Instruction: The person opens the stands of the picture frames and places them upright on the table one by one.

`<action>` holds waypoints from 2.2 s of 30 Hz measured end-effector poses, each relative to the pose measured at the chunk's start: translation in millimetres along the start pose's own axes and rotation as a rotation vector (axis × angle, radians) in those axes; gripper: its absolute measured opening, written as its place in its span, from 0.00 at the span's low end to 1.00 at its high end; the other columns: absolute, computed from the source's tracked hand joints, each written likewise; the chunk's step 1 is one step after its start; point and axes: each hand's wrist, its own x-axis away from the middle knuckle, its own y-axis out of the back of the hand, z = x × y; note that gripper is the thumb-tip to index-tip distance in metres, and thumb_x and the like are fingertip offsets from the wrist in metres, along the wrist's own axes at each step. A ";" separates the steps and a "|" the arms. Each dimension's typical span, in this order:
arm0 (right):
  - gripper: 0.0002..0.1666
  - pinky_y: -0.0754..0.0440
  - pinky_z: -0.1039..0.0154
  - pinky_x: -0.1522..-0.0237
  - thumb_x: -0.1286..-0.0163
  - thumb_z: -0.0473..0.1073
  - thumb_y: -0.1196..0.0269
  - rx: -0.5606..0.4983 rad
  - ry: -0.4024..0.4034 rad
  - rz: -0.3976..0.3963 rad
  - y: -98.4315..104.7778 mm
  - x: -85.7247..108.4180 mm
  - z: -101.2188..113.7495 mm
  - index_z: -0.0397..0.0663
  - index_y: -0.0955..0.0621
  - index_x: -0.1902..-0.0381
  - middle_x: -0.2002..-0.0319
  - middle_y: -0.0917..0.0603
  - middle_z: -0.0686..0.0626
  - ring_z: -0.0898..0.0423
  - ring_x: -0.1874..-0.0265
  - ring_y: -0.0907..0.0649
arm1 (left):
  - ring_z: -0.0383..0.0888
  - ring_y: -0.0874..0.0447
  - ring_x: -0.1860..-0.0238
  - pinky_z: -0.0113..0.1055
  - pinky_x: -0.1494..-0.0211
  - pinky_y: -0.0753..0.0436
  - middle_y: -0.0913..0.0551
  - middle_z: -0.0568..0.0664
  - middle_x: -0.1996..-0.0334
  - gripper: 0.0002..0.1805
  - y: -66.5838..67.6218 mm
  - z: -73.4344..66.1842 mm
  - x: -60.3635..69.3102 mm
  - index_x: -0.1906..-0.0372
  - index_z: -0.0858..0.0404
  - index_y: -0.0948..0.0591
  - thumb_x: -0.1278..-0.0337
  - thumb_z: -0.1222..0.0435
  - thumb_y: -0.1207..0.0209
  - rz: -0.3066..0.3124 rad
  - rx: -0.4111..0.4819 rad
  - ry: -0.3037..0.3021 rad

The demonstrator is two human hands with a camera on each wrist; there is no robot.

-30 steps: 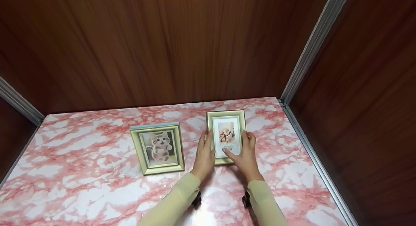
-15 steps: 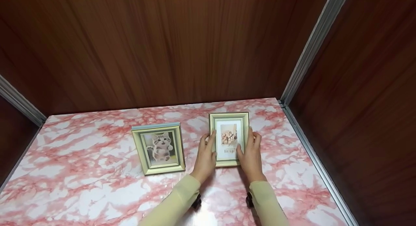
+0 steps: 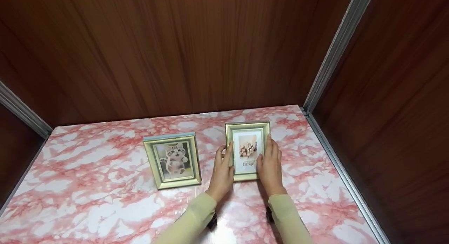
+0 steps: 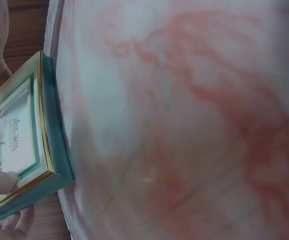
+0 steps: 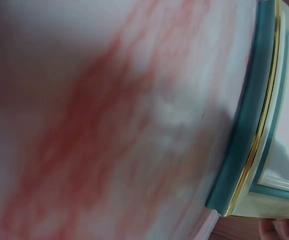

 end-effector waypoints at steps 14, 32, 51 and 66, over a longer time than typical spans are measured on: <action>0.49 0.31 0.46 0.38 0.40 0.25 0.40 -0.047 -0.033 -0.041 -0.4 -1.2 12.1 0.38 0.51 0.25 0.39 0.37 0.31 0.38 0.45 0.29 | 0.47 0.27 0.60 0.22 0.75 0.25 0.45 0.61 0.33 0.62 6.1 0.1 11.3 0.23 0.44 0.53 0.63 0.85 0.40 -0.053 -0.017 -0.055; 0.47 0.40 0.47 0.32 0.42 0.22 0.40 -0.116 -0.043 -0.064 3.9 -6.3 15.7 0.36 0.46 0.27 0.34 0.36 0.31 0.38 0.36 0.35 | 0.45 0.25 0.68 0.25 0.75 0.24 0.43 0.64 0.35 0.56 12.9 -11.6 28.3 0.23 0.49 0.52 0.56 0.76 0.35 -0.083 -0.066 -0.132; 0.47 0.19 0.43 0.53 0.40 0.23 0.40 -0.277 -0.017 0.035 14.5 1.2 8.4 0.47 0.44 0.26 0.40 0.30 0.32 0.36 0.50 0.23 | 0.48 0.24 0.58 0.33 0.57 0.17 0.40 0.62 0.43 0.62 23.7 -19.5 46.8 0.25 0.55 0.53 0.65 0.70 0.26 -0.084 -0.021 -0.265; 0.45 0.22 0.42 0.52 0.39 0.19 0.45 -0.380 0.047 0.071 19.8 6.8 -0.3 0.42 0.45 0.27 0.43 0.29 0.32 0.42 0.51 0.24 | 0.45 0.22 0.48 0.31 0.38 0.28 0.23 0.56 0.44 0.50 53.2 -2.5 47.9 0.28 0.72 0.56 0.52 0.74 0.37 0.035 0.043 -0.558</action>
